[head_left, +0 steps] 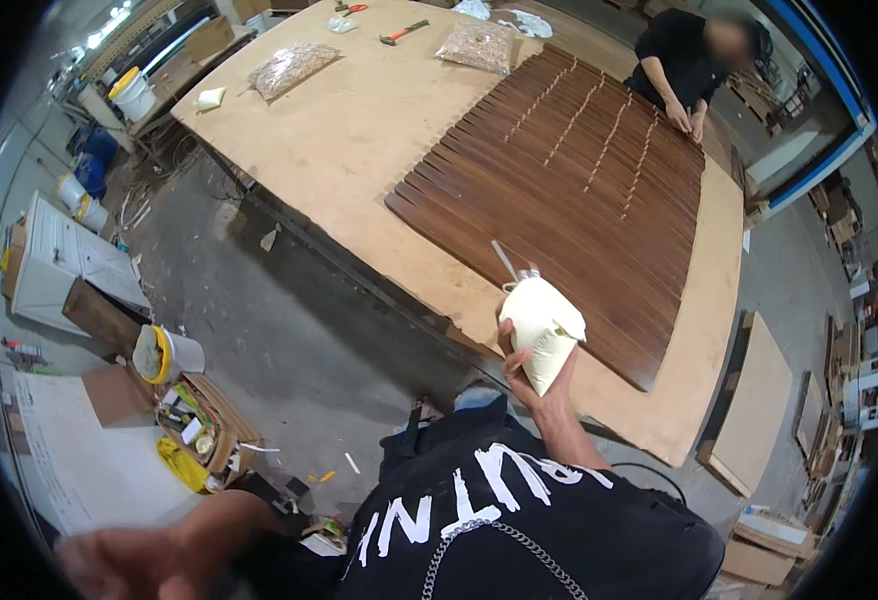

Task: Applying a white adhesive from a bag to pre-drilled holes in a wooden panel.

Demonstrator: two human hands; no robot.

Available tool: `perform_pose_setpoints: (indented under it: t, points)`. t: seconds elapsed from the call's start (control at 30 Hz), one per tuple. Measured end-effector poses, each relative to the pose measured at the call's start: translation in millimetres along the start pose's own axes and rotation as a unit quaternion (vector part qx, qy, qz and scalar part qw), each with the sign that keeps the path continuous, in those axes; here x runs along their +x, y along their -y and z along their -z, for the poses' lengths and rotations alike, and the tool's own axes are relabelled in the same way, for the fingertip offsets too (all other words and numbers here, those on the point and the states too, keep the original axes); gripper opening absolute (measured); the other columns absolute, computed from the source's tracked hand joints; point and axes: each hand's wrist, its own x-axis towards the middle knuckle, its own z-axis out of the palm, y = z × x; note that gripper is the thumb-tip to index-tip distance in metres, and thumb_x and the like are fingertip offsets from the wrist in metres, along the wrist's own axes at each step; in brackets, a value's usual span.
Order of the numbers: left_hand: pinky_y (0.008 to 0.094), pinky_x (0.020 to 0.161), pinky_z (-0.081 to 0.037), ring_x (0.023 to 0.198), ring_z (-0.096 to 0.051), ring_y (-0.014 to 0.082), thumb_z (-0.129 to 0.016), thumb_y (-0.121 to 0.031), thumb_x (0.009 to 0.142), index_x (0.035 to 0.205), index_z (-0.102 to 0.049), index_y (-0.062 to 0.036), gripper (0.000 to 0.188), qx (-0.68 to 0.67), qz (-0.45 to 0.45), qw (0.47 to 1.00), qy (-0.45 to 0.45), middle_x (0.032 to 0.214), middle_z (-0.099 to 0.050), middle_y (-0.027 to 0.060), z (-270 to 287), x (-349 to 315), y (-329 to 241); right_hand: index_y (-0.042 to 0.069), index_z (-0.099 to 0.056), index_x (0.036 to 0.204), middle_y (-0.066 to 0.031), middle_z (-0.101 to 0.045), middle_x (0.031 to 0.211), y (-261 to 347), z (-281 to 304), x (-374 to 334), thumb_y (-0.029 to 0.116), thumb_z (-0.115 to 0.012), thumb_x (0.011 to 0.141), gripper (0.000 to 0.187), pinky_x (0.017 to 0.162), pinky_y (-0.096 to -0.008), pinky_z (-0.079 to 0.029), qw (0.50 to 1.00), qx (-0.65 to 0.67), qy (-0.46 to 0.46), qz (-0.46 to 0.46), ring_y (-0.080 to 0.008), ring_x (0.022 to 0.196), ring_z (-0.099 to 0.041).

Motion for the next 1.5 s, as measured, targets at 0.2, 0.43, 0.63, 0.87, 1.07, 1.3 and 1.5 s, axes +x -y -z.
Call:
perform_pose_setpoints:
  t: [0.2, 0.43, 0.63, 0.87, 1.07, 1.3, 1.5]
  points:
    - [0.0321, 0.065, -0.048, 0.073, -0.061, 0.0235, -0.057, -0.005, 0.088, 0.094, -0.063, 0.0019, 0.011, -0.197, 0.426, 0.871, 0.145, 0.081, -0.066, 0.0134, -177.2, -79.4, 38.6, 0.013, -0.047, 0.137, -0.0170, -0.050, 0.133, -17.9, -16.8, 72.5, 0.055, -0.053, 0.086, 0.066, 0.078, -0.0432, -0.057, 0.998, -0.026, 0.053, -0.028, -0.0362, 0.114, -0.055]
    - [0.0267, 0.065, -0.048, 0.069, -0.061, 0.0151, -0.066, -0.004, 0.085, 0.102, -0.065, 0.0003, 0.017, -0.314, 0.498, 0.727, 0.355, 0.086, -0.067, 0.0106, -305.3, -159.9, 73.1, 0.013, -0.050, 0.135, -0.0151, -0.058, 0.127, -17.2, -41.7, 177.8, 0.061, -0.047, 0.090, 0.065, 0.094, -0.0532, -0.046, 0.996, -0.087, 0.011, 0.012, -0.0422, 0.119, -0.052]
    - [0.0279, 0.064, -0.048, 0.066, -0.059, 0.0194, -0.066, -0.009, 0.087, 0.103, -0.065, -0.0001, 0.019, -0.319, 0.500, 0.683, 0.427, 0.086, -0.066, 0.0126, -366.5, -210.8, 119.6, 0.015, -0.053, 0.131, -0.0135, -0.060, 0.122, -15.2, -40.6, 231.5, 0.059, -0.047, 0.090, 0.060, 0.070, -0.0511, -0.057, 0.997, 0.029, -0.043, -0.056, -0.0424, 0.105, -0.060]
    - [0.0309, 0.067, -0.049, 0.069, -0.061, 0.0225, -0.064, -0.011, 0.088, 0.104, -0.065, -0.0011, 0.018, -0.342, 0.516, 0.600, 0.506, 0.085, -0.065, 0.0137, -406.5, -264.7, 163.5, 0.015, -0.054, 0.130, -0.0134, -0.063, 0.119, 0.6, -26.8, 263.2, 0.058, -0.045, 0.091, 0.059, 0.073, -0.0500, -0.057, 0.995, 0.023, -0.052, 0.084, -0.0405, 0.104, -0.062]
    - [0.0336, 0.068, -0.052, 0.077, -0.065, 0.0269, -0.068, -0.009, 0.083, 0.101, -0.065, -0.0012, 0.019, -0.538, 0.323, 0.584, 0.515, 0.089, -0.067, 0.0124, -475.2, -257.5, 177.3, 0.011, -0.052, 0.132, -0.0147, -0.061, 0.119, -11.2, -32.0, 283.9, 0.060, -0.048, 0.089, 0.065, 0.080, -0.0436, -0.056, 0.955, 0.054, -0.074, 0.282, -0.0338, 0.103, -0.063]
    - [0.0374, 0.073, -0.053, 0.088, -0.064, 0.0306, -0.069, -0.012, 0.083, 0.107, -0.063, -0.0029, 0.026, -0.624, 0.211, 0.582, 0.477, 0.101, -0.064, 0.0134, -528.4, -296.9, 259.5, 0.011, -0.053, 0.131, -0.0162, -0.059, 0.122, -66.6, -38.9, 357.6, 0.060, -0.048, 0.086, 0.066, 0.090, -0.0438, -0.051, 0.907, 0.013, -0.100, 0.409, -0.0339, 0.109, -0.059]
    - [0.0372, 0.074, -0.053, 0.088, -0.063, 0.0294, -0.071, -0.016, 0.083, 0.117, -0.059, -0.0039, 0.038, -0.636, 0.238, 0.578, 0.451, 0.104, -0.062, 0.0138, -558.1, -299.7, 356.7, 0.012, -0.055, 0.128, -0.0102, -0.061, 0.121, -127.2, -98.3, 465.1, 0.059, -0.040, 0.091, 0.062, 0.095, -0.0457, -0.045, 0.910, 0.028, -0.152, 0.384, -0.0294, 0.107, -0.058]
